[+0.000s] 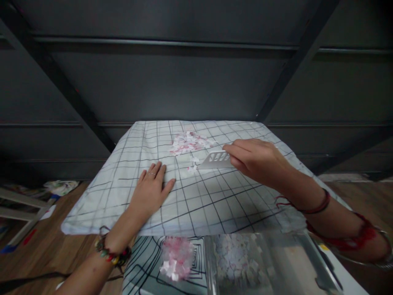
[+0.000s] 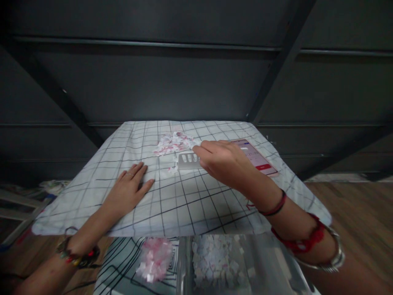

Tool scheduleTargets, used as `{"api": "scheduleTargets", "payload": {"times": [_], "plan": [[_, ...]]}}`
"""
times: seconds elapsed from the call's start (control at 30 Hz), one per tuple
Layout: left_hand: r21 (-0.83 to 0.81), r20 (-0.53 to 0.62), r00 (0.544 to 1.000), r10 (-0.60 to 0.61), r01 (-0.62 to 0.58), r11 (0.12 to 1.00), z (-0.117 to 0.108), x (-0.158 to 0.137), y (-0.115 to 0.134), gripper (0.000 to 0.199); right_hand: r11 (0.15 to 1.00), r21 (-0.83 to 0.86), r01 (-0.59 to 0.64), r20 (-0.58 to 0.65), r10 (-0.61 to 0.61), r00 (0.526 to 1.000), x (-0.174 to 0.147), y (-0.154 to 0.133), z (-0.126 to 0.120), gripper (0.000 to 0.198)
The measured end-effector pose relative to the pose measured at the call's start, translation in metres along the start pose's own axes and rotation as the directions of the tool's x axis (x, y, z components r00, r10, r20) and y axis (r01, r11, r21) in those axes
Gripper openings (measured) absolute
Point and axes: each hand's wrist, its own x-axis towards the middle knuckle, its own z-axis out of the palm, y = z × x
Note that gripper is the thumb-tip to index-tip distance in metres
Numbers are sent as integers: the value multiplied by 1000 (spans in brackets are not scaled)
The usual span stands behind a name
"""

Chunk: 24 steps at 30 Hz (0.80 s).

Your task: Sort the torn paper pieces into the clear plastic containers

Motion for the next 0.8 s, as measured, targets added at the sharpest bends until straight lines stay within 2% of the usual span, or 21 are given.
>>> {"api": "scheduleTargets", "payload": {"times": [0.13,0.33,0.47,0.8], "plan": [[-2,4,1000,-16,16,1000,-2,0,1,56,999,45,25,32,-26,999,-4,0,-1,21],[-6,2,1000,-12,12,1000,-1,0,1,56,999,22,23,-48,-22,999,-3,3,8,22],[-20,-9,1000,-4,4,1000,0,0,0,56,996,78,37,-49,-33,998,-2,5,13,22],[-11,-6,1000,-4,4,1000,-2,1,0,56,997,74,10,-58,-5,998,-7,7,6,22]]}}
